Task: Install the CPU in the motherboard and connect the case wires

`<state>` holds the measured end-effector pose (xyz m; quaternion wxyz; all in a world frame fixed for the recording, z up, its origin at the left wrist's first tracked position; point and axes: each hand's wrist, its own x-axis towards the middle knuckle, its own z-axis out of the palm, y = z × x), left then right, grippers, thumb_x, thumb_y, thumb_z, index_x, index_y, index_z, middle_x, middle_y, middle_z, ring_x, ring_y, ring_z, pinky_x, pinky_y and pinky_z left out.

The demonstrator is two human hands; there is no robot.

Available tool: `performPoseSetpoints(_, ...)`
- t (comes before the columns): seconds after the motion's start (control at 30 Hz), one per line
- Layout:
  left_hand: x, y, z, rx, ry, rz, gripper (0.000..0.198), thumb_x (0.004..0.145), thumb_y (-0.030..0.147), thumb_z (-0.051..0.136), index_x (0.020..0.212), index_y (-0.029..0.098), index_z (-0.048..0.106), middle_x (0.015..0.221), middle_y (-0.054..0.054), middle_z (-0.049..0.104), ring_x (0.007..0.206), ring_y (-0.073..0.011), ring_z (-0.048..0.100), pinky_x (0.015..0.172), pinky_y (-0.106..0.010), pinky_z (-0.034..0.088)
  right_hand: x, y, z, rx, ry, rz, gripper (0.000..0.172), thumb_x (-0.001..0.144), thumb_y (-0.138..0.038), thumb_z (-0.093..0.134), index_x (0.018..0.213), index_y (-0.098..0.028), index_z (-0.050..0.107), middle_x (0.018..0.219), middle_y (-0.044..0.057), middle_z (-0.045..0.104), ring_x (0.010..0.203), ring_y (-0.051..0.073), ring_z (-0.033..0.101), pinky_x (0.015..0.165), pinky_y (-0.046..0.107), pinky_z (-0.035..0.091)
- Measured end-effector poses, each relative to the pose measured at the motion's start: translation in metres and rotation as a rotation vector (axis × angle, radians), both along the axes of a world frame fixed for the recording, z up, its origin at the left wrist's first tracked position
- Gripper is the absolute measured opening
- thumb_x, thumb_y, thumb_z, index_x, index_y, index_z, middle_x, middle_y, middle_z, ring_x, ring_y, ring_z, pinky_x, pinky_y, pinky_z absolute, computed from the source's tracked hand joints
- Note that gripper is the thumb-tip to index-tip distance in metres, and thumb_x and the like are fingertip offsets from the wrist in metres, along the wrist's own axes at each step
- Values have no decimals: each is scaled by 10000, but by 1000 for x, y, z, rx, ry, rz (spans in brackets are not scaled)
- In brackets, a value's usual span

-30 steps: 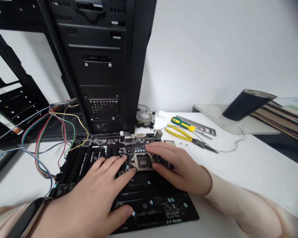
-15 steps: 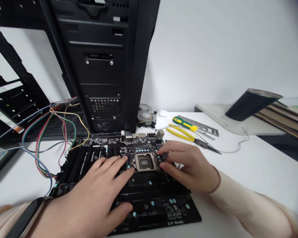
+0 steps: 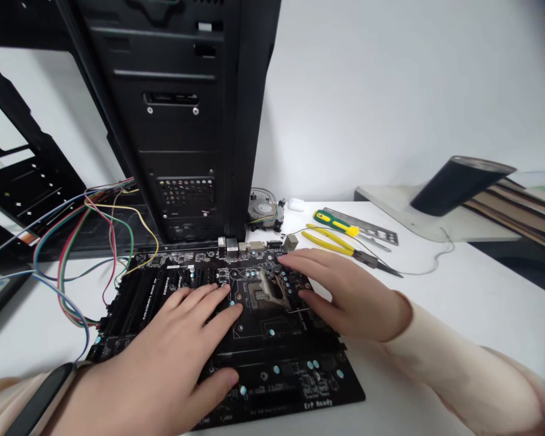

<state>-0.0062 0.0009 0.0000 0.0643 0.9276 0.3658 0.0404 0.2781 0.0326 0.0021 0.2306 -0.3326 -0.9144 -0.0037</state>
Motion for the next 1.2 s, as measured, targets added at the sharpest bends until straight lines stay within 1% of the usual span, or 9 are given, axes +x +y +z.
performPoseSetpoints(0.13,1,0,1,25,39,-4,551,843,378,549,1367,219,488,1445,-159,460,1290,-386,460,977,-617,425,-1,-2,-6,39,-30,4,735,774,-32,450,1469,-167,250,1433,197,415,1319,295,424,1013,520,460)
performPoseSetpoints(0.23,1,0,2,33,61,-9,535,847,380,541,1357,221,500,1442,-162,463,1286,-388,464,969,-623,430,-4,-3,-7,111,-42,55,769,772,15,408,1479,-214,209,1486,202,326,1369,290,351,1008,530,447)
performPoseSetpoints(0.43,1,0,4,54,72,-27,524,865,386,516,1356,207,502,1432,-174,472,1285,-398,462,955,-641,430,-9,-3,-8,134,-62,80,611,722,22,385,1295,-175,453,1415,207,416,1280,299,444,952,501,473)
performPoseSetpoints(0.6,1,1,4,59,75,-38,513,870,385,515,1351,204,509,1429,-183,472,1280,-403,467,937,-644,441,-2,-3,-5,58,57,109,545,717,-65,438,1248,-183,478,1320,159,522,1182,260,520,941,456,481)
performPoseSetpoints(0.7,0,1,3,65,56,-46,508,864,379,526,1342,207,518,1426,-178,477,1271,-403,475,934,-638,446,6,-1,3,59,125,149,354,812,-196,510,1166,-190,517,1233,149,581,1110,249,566,917,439,492)
performPoseSetpoints(0.8,-1,1,2,76,41,-53,504,862,381,531,1334,203,526,1417,-179,487,1257,-406,489,926,-629,455,13,4,11,45,153,149,164,890,-321,524,949,-177,576,1037,127,652,953,217,622,813,372,522)
performPoseSetpoints(0.9,-2,1,1,92,36,-62,506,865,381,529,1338,202,524,1417,-178,487,1251,-404,494,923,-625,458,13,9,12,-5,172,112,276,959,-280,415,743,-178,552,770,65,657,745,156,630,646,271,506)
performPoseSetpoints(0.97,-2,2,1,97,32,-64,504,865,380,529,1337,203,525,1417,-172,489,1251,-399,496,929,-620,456,12,10,11,-15,183,90,339,976,-244,369,688,-179,536,687,41,642,668,136,617,585,243,481)
performPoseSetpoints(1.2,-1,1,1,95,26,-64,500,863,381,536,1330,202,535,1411,-173,496,1245,-401,502,929,-615,456,10,8,7,29,163,11,314,971,-233,380,752,-162,594,739,52,669,679,135,611,612,250,478)
